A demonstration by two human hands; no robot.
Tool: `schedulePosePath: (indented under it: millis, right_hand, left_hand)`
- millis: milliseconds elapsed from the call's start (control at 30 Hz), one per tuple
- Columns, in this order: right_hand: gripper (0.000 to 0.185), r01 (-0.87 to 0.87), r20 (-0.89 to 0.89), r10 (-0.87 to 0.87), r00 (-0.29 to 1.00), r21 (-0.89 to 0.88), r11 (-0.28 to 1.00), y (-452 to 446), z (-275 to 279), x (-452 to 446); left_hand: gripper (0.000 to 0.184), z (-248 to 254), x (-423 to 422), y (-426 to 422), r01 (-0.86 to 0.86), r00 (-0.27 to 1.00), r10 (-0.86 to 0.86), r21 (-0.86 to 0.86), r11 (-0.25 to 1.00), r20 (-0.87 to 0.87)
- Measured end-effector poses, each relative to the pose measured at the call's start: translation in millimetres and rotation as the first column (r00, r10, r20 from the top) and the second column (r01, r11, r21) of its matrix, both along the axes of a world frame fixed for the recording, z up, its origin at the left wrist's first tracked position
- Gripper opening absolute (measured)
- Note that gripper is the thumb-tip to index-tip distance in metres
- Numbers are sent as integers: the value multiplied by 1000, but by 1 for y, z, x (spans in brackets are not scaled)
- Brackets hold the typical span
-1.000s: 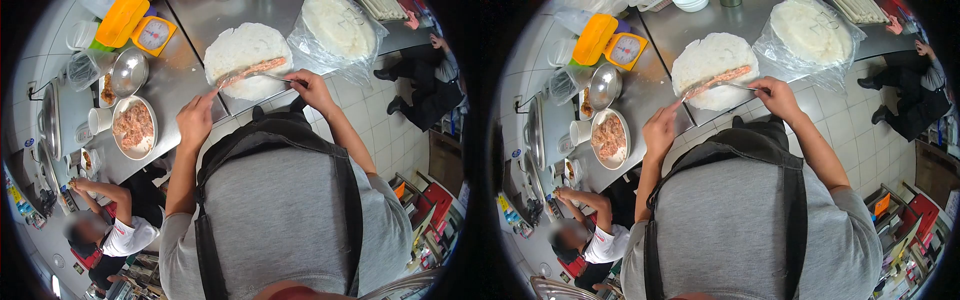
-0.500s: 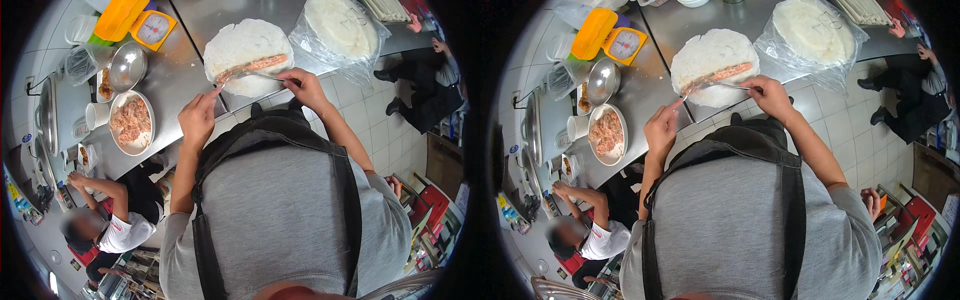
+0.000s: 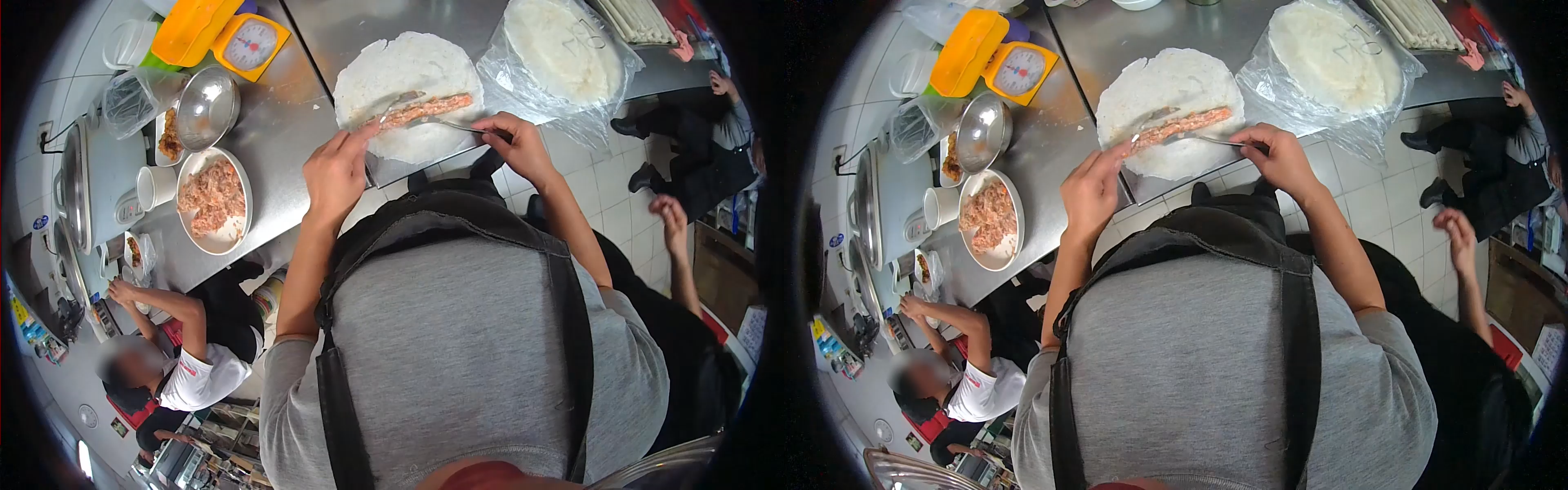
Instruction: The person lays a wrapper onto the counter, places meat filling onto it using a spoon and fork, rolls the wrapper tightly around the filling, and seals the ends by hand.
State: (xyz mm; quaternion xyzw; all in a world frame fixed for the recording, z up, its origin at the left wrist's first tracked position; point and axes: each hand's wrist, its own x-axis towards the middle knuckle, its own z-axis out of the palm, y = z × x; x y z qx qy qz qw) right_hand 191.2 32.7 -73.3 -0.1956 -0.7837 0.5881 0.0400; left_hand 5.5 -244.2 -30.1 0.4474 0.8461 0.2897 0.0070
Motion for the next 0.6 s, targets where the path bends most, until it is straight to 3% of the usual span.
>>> schedulePosePath:
  millis: [67,233,267,400,433,533,600]
  right_hand:
    - [28,41,48,-48,998,130,991,0,5,0]
    - [26,2,-67,-1,998,25,1000,8,-2,6]
    - [27,-19,-71,20,997,16,1000,8,-1,6]
    - [28,10,27,-18,999,267,964,6,12,4]
    - [28,22,-10,-20,1000,247,969,9,11,7]
    - [27,9,-138,18,990,196,980,9,5,10]
    - [26,-89,-86,111,990,225,970,-2,6,0]
  left_hand:
    - [38,-7,1,2,27,999,-27,-10,1000,-16]
    - [38,0,3,5,-16,990,19,-29,999,138]
    - [38,-4,5,11,2,995,-2,7,1000,103]
    - [38,-17,7,22,47,999,-48,79,996,22]
    - [38,-15,7,19,52,998,-54,74,996,22]
    - [38,-2,-6,-8,-71,973,52,77,995,226]
    - [37,0,-13,-22,-129,982,124,29,991,143]
